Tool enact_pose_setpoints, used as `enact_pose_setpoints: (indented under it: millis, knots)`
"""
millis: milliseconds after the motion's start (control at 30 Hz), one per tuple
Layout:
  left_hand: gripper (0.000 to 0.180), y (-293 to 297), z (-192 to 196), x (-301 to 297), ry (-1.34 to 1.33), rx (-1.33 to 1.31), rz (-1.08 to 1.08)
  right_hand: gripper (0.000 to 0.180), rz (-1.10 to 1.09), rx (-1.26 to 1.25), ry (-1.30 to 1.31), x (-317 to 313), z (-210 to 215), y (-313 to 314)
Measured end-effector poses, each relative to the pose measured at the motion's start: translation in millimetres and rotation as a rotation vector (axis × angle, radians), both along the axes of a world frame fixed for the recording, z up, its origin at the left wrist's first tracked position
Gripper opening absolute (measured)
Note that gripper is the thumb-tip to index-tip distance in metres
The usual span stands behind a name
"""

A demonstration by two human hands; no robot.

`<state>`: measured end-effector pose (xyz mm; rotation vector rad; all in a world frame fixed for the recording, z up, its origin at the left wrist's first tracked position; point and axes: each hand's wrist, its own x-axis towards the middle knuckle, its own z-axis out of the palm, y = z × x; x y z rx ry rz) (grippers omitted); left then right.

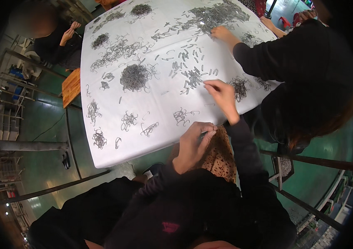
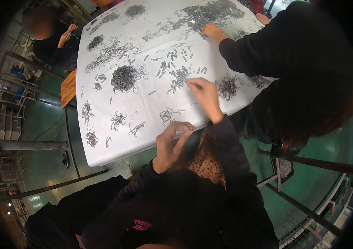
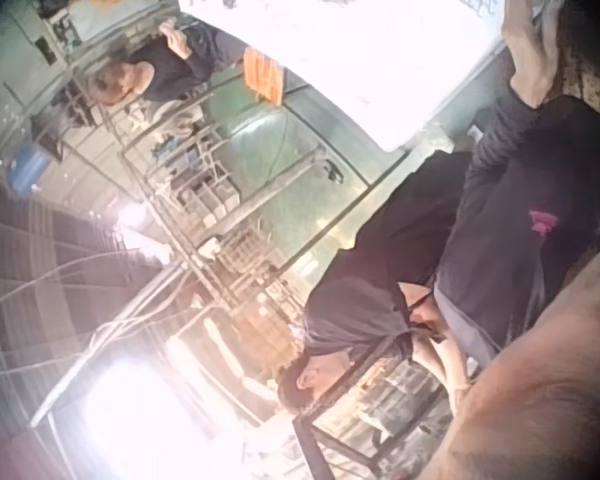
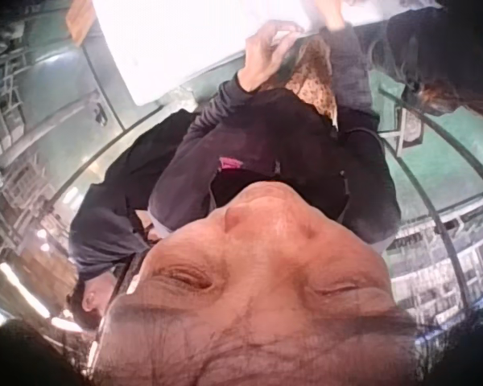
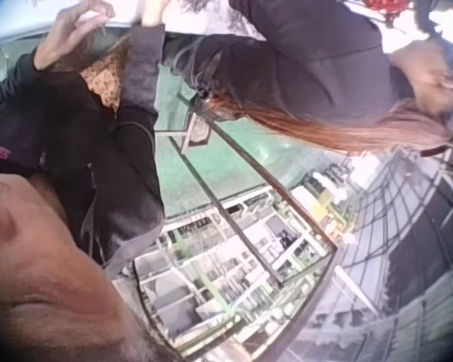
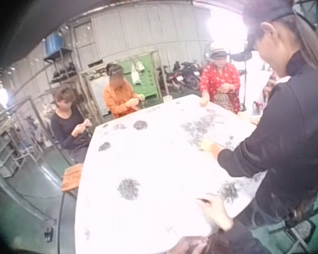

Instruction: The person repeatedly picks small wire pieces from a large white board, bends them by hand, and places them back on the board. Other people at the table perform similar actions. The camera wearer occasionally lifts a hanging wire mesh and returns to handling the small pieces.

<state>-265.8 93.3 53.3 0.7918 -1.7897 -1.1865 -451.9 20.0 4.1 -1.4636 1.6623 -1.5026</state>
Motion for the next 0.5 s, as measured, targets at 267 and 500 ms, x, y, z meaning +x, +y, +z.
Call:
enact_pose_setpoints:
  millis: [267, 500]
  knots:
    - [0.011, -2, -4, 6, -0.028, -0.059, 0.032, 0.012, 0.109, 0.166, 0.666, 1, -66, -102]
    - [0.011, -3, -13, 8, -0.018, -0.075, 0.061, 0.014, 0.100, 0.122, 0.739, 7, -73, -73]
